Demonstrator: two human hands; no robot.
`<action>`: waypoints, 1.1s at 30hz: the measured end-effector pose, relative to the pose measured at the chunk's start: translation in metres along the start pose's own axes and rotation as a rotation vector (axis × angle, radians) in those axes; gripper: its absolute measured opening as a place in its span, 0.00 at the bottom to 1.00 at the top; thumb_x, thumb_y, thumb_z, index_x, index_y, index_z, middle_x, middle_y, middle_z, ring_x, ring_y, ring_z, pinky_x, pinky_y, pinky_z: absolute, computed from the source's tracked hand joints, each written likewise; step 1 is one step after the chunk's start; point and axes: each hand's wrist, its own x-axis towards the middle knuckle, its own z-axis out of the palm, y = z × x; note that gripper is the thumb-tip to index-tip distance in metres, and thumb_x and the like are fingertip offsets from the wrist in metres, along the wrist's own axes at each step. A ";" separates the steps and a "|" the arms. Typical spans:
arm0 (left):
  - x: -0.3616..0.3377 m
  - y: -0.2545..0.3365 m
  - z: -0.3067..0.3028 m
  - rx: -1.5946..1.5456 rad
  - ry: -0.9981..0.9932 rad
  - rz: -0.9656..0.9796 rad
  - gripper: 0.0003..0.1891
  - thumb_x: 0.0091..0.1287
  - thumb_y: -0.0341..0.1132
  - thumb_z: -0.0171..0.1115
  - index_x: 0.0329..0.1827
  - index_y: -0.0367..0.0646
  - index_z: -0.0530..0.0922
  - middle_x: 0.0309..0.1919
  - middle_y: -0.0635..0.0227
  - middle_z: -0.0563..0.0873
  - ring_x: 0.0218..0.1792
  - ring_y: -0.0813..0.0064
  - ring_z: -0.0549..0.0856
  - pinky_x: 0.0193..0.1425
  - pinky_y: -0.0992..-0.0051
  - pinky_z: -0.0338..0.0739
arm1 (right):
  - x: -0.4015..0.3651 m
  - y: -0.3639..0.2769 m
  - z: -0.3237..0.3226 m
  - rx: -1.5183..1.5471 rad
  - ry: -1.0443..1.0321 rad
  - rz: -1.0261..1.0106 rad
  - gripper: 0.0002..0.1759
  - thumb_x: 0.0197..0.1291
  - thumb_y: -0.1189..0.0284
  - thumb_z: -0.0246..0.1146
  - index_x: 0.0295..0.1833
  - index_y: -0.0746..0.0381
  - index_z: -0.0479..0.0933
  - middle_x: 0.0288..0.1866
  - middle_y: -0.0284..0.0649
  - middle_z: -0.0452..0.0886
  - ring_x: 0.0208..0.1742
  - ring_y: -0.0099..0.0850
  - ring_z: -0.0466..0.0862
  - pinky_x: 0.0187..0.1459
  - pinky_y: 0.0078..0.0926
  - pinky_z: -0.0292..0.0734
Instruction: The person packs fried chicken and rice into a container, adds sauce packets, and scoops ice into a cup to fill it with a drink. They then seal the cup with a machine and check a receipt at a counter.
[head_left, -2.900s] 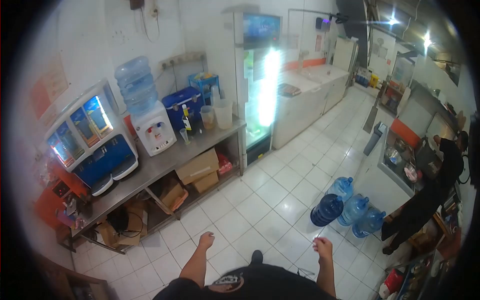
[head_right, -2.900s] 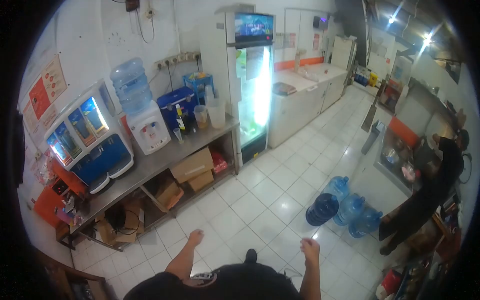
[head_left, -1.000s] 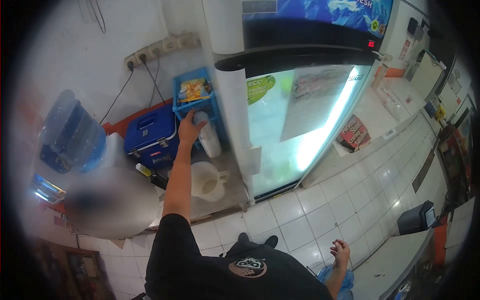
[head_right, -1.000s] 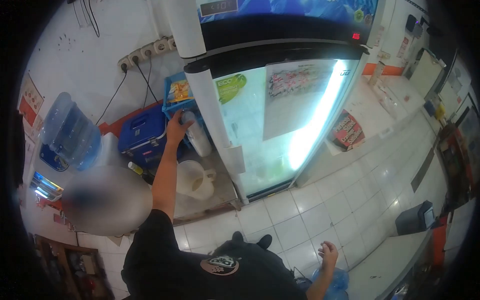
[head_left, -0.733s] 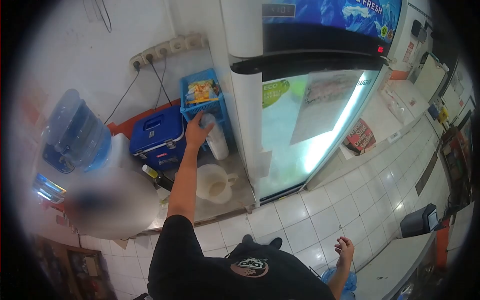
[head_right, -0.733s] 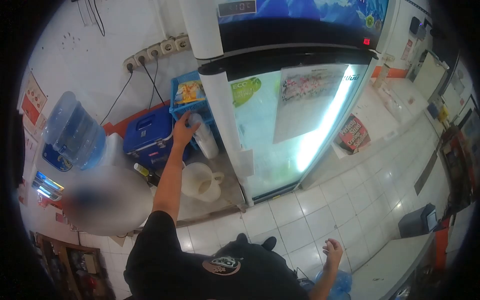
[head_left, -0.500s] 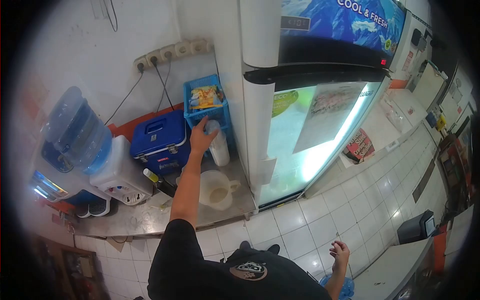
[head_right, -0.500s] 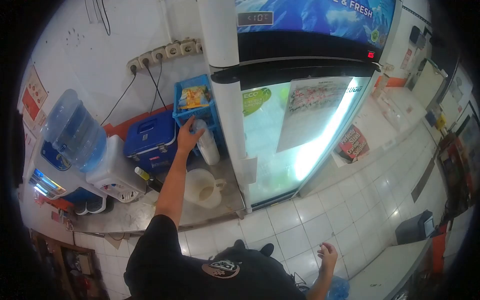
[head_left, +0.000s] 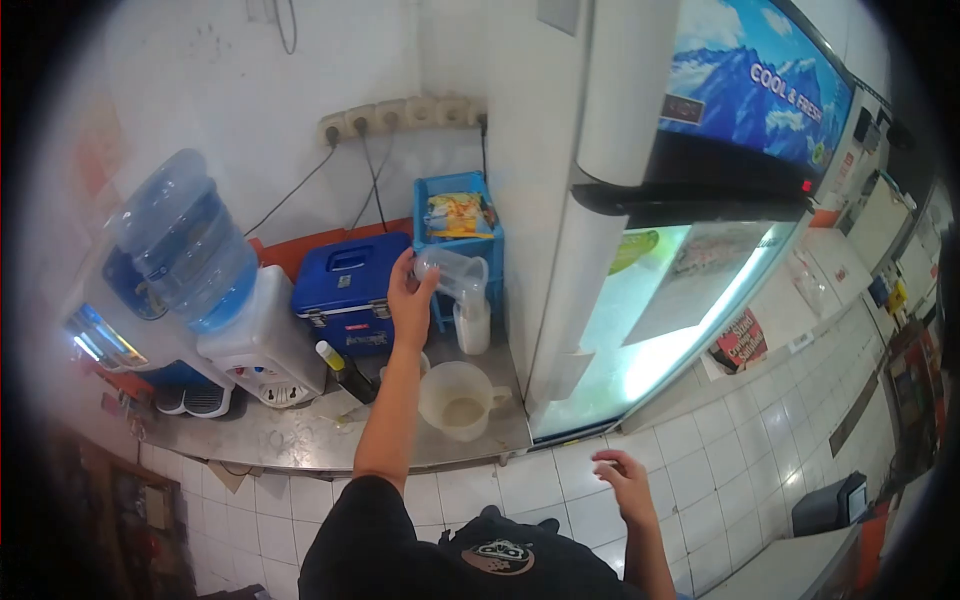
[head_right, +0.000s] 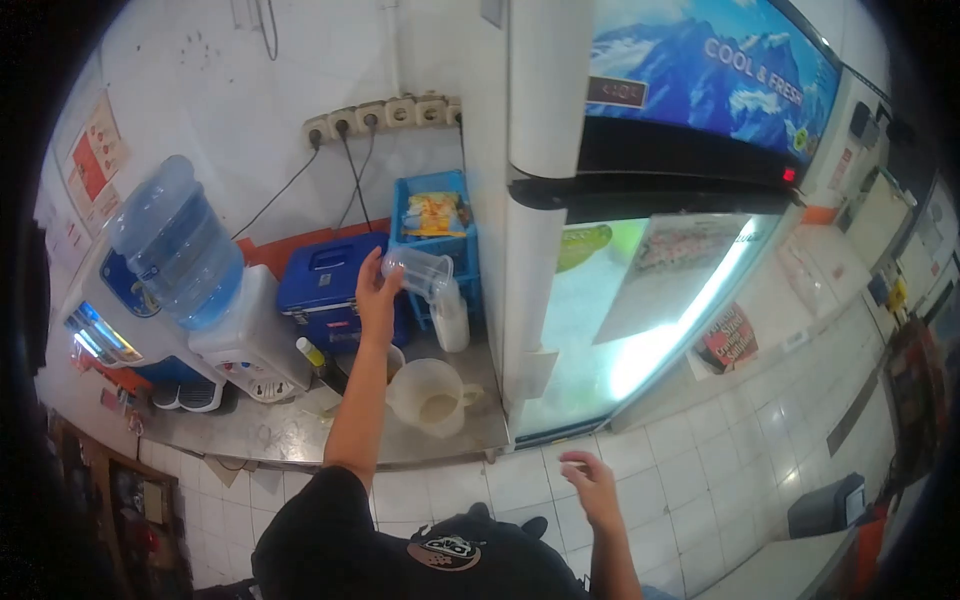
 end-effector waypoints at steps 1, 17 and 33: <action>-0.014 0.016 -0.004 -0.175 0.012 -0.072 0.31 0.63 0.28 0.66 0.69 0.39 0.66 0.59 0.60 0.77 0.54 0.69 0.81 0.50 0.74 0.79 | 0.012 -0.019 0.021 0.036 -0.052 -0.080 0.15 0.59 0.77 0.61 0.53 0.67 0.77 0.45 0.39 0.84 0.40 0.24 0.81 0.42 0.21 0.76; -0.277 0.104 -0.157 -0.293 0.516 -0.305 0.27 0.70 0.35 0.61 0.70 0.39 0.64 0.63 0.63 0.74 0.58 0.67 0.80 0.55 0.71 0.79 | 0.052 -0.066 0.264 0.011 -0.841 -0.255 0.04 0.61 0.78 0.62 0.38 0.69 0.80 0.32 0.41 0.81 0.25 0.22 0.76 0.27 0.18 0.71; -0.353 0.138 -0.250 0.010 0.942 -0.038 0.27 0.71 0.42 0.56 0.69 0.40 0.63 0.57 0.59 0.77 0.59 0.61 0.79 0.56 0.58 0.79 | 0.244 -0.072 0.248 0.436 -0.156 -0.217 0.08 0.64 0.64 0.58 0.36 0.57 0.75 0.33 0.32 0.76 0.39 0.26 0.76 0.46 0.28 0.70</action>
